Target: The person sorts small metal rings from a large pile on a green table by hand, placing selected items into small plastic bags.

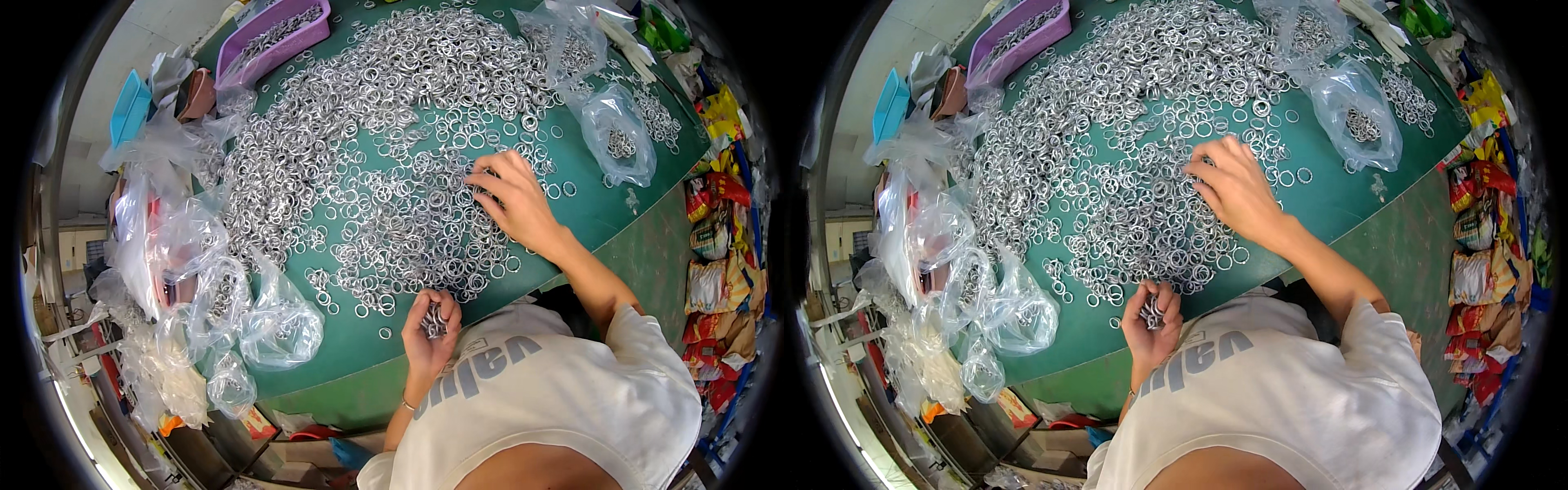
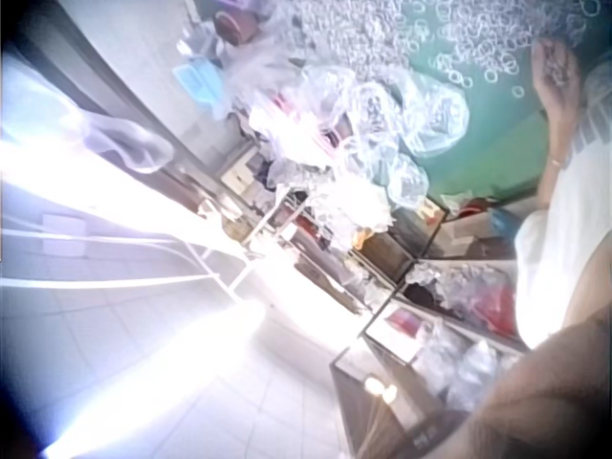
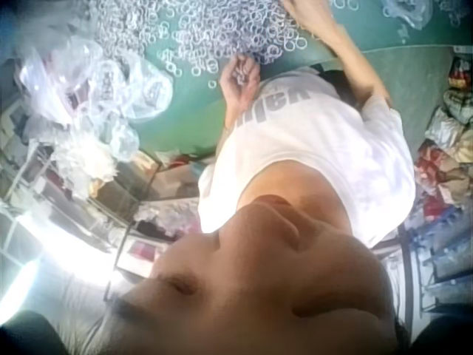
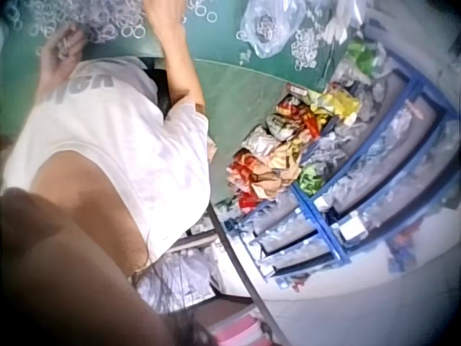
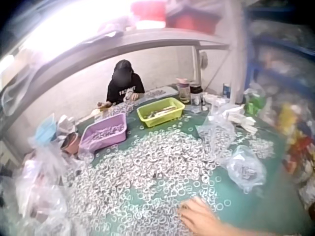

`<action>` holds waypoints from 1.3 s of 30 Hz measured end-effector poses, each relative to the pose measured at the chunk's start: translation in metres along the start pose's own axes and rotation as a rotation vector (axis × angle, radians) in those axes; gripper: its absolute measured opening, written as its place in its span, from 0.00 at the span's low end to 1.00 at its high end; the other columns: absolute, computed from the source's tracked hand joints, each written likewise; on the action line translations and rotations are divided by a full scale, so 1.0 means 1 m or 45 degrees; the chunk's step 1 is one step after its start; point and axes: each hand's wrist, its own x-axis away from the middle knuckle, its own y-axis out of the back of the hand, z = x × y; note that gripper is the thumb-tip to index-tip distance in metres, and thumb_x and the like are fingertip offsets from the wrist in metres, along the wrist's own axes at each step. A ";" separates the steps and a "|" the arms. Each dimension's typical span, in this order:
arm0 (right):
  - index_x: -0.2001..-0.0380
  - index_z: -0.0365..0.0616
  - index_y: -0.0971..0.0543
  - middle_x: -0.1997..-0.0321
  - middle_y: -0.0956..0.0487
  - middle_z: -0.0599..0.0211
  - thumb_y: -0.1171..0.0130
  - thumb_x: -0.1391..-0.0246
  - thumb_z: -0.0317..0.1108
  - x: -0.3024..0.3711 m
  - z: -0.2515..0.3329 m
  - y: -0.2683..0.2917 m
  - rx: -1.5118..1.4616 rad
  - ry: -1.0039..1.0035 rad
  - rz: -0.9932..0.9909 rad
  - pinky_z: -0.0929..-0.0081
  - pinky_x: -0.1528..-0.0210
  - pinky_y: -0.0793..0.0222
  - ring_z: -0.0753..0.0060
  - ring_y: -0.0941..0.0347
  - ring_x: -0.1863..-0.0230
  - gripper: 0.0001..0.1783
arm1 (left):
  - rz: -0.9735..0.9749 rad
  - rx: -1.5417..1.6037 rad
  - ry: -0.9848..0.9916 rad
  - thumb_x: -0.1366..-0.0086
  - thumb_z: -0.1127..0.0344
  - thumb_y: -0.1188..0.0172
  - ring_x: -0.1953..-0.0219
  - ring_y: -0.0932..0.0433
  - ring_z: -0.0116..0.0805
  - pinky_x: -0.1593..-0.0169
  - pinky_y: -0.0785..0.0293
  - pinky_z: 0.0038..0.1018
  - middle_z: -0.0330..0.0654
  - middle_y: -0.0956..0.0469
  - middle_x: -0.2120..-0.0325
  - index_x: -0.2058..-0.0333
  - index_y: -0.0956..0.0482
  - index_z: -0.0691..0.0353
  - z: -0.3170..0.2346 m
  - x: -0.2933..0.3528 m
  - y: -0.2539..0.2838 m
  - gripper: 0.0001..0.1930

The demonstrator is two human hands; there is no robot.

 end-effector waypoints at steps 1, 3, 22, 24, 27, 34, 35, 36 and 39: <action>0.67 0.41 0.23 0.61 0.30 0.67 0.39 0.60 0.25 -0.002 -0.003 -0.002 0.063 -0.004 0.109 0.65 0.56 0.42 0.62 0.37 0.58 0.12 | -0.002 -0.006 -0.005 0.33 0.60 0.56 0.79 0.41 0.29 0.82 0.41 0.19 0.39 0.40 0.77 0.66 0.32 0.59 0.001 0.000 0.000 0.10; 0.66 0.42 0.23 0.60 0.32 0.67 0.39 0.60 0.24 -0.003 -0.008 -0.007 0.189 -0.010 0.327 0.67 0.55 0.45 0.63 0.39 0.56 0.13 | 0.004 -0.010 -0.012 0.33 0.60 0.56 0.79 0.41 0.29 0.81 0.40 0.19 0.39 0.40 0.77 0.66 0.32 0.59 0.001 0.000 0.000 0.09; 0.65 0.40 0.29 0.67 0.24 0.66 0.53 0.49 0.20 -0.011 -0.012 -0.007 -1.187 -0.614 0.138 0.83 0.66 0.35 0.80 0.29 0.68 0.08 | 0.048 -0.071 -0.057 0.34 0.60 0.56 0.81 0.38 0.30 0.84 0.45 0.19 0.40 0.39 0.79 0.67 0.31 0.60 0.000 -0.001 0.000 0.10; 0.63 0.37 0.30 0.64 0.25 0.61 0.55 0.51 0.20 -0.010 -0.014 -0.005 -1.676 -0.802 0.258 0.80 0.65 0.33 0.73 0.29 0.66 0.11 | 0.050 -0.080 -0.045 0.34 0.60 0.56 0.81 0.38 0.30 0.85 0.44 0.19 0.40 0.38 0.79 0.67 0.31 0.60 0.001 -0.001 0.003 0.10; 0.63 0.36 0.30 0.62 0.27 0.58 0.57 0.55 0.19 -0.007 0.012 -0.007 -2.201 -1.130 0.272 0.79 0.65 0.32 0.69 0.29 0.64 0.13 | 0.036 -0.104 -0.048 0.34 0.60 0.55 0.82 0.37 0.30 0.85 0.44 0.19 0.41 0.37 0.79 0.66 0.32 0.61 0.001 0.000 0.001 0.10; 0.67 0.42 0.23 0.73 0.30 0.73 0.42 0.50 0.28 -0.003 0.063 -0.029 -0.995 -0.544 0.660 0.82 0.70 0.37 0.81 0.33 0.72 0.06 | -0.030 -0.299 -0.134 0.35 0.66 0.51 0.81 0.33 0.29 0.85 0.46 0.18 0.41 0.31 0.78 0.64 0.30 0.63 -0.011 0.036 0.003 0.07; 0.68 0.43 0.23 0.74 0.31 0.72 0.40 0.53 0.27 -0.004 0.074 -0.032 -0.773 -0.364 0.780 0.80 0.69 0.36 0.78 0.33 0.72 0.07 | -0.107 -0.362 -0.176 0.35 0.66 0.51 0.81 0.33 0.29 0.84 0.46 0.18 0.41 0.31 0.78 0.64 0.29 0.63 -0.013 0.043 0.004 0.07; 0.68 0.44 0.23 0.73 0.31 0.70 0.38 0.56 0.28 0.001 0.082 -0.043 -0.706 -0.153 0.692 0.77 0.69 0.35 0.73 0.32 0.71 0.09 | -0.179 -0.430 -0.210 0.35 0.67 0.50 0.80 0.32 0.28 0.84 0.46 0.17 0.41 0.31 0.77 0.64 0.29 0.63 -0.016 0.049 0.003 0.07; 0.71 0.43 0.24 0.70 0.33 0.65 0.37 0.61 0.30 0.009 0.106 -0.076 -0.470 0.288 0.550 0.67 0.65 0.36 0.63 0.33 0.64 0.11 | -0.310 -0.441 -0.303 0.36 0.69 0.49 0.79 0.31 0.29 0.84 0.45 0.17 0.40 0.30 0.77 0.64 0.27 0.63 -0.023 0.062 0.011 0.06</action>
